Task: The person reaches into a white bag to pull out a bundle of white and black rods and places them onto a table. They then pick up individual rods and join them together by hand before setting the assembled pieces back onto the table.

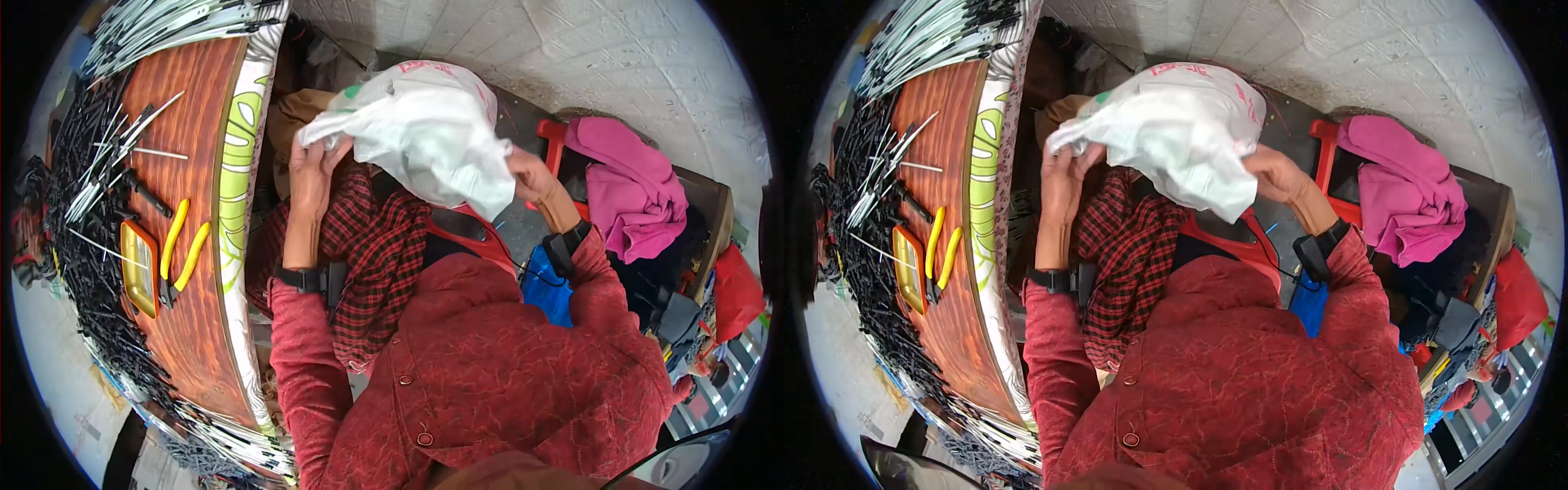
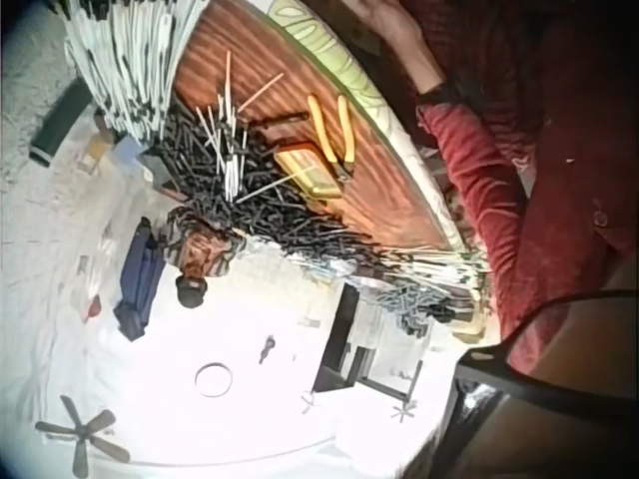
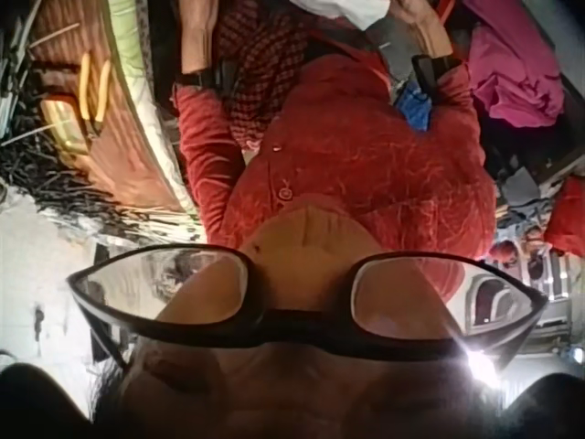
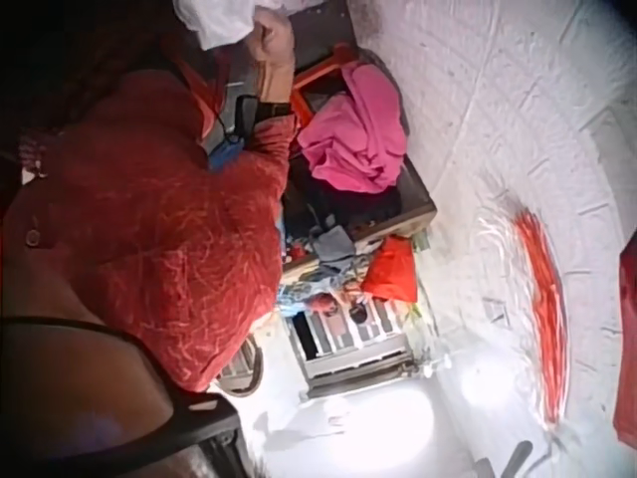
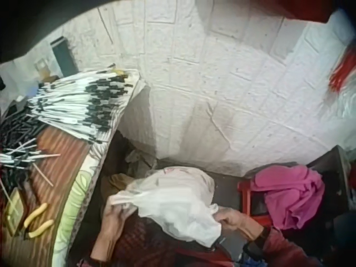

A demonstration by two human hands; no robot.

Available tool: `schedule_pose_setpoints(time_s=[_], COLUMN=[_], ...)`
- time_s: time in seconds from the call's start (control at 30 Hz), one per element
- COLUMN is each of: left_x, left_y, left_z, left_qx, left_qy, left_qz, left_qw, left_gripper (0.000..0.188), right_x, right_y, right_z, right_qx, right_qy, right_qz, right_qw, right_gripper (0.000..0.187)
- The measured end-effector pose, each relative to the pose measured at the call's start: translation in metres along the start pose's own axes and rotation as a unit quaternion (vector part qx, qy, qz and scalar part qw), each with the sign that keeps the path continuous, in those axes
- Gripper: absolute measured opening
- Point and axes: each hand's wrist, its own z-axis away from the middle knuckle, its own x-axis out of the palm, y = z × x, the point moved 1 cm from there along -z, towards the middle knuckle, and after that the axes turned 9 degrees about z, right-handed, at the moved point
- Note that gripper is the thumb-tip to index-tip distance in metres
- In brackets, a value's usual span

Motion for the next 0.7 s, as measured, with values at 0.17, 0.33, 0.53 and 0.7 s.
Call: schedule_pose_setpoints(time_s=[0.17, 0.33, 0.53, 0.7], left_x=[0.078, 0.128, 0.123, 0.144], left_y=[0.028, 0.08, 0.105, 0.1], left_z=[0.036, 0.062, 0.099, 0.076], left_qx=[0.068, 0.204, 0.286, 0.296], left_qy=[-0.114, -0.222, -0.121, -0.159], left_qz=[0.102, 0.022, -0.082, -0.017], left_qw=[0.986, 0.953, 0.947, 0.941], left_gripper=[0.023, 0.02, 0.029, 0.03], right_x=[-0.007, -0.033, -0.027, -0.053], right_y=[-0.021, -0.02, -0.033, -0.098], right_z=[-0.012, -0.013, -0.032, -0.013], right_qx=[-0.094, -0.193, -0.206, -0.256], right_qy=[-0.058, -0.07, -0.032, -0.125], right_qz=[-0.029, 0.025, -0.087, 0.049], right_qw=[0.993, 0.978, 0.974, 0.957], right_gripper=[0.045, 0.052, 0.047, 0.056])
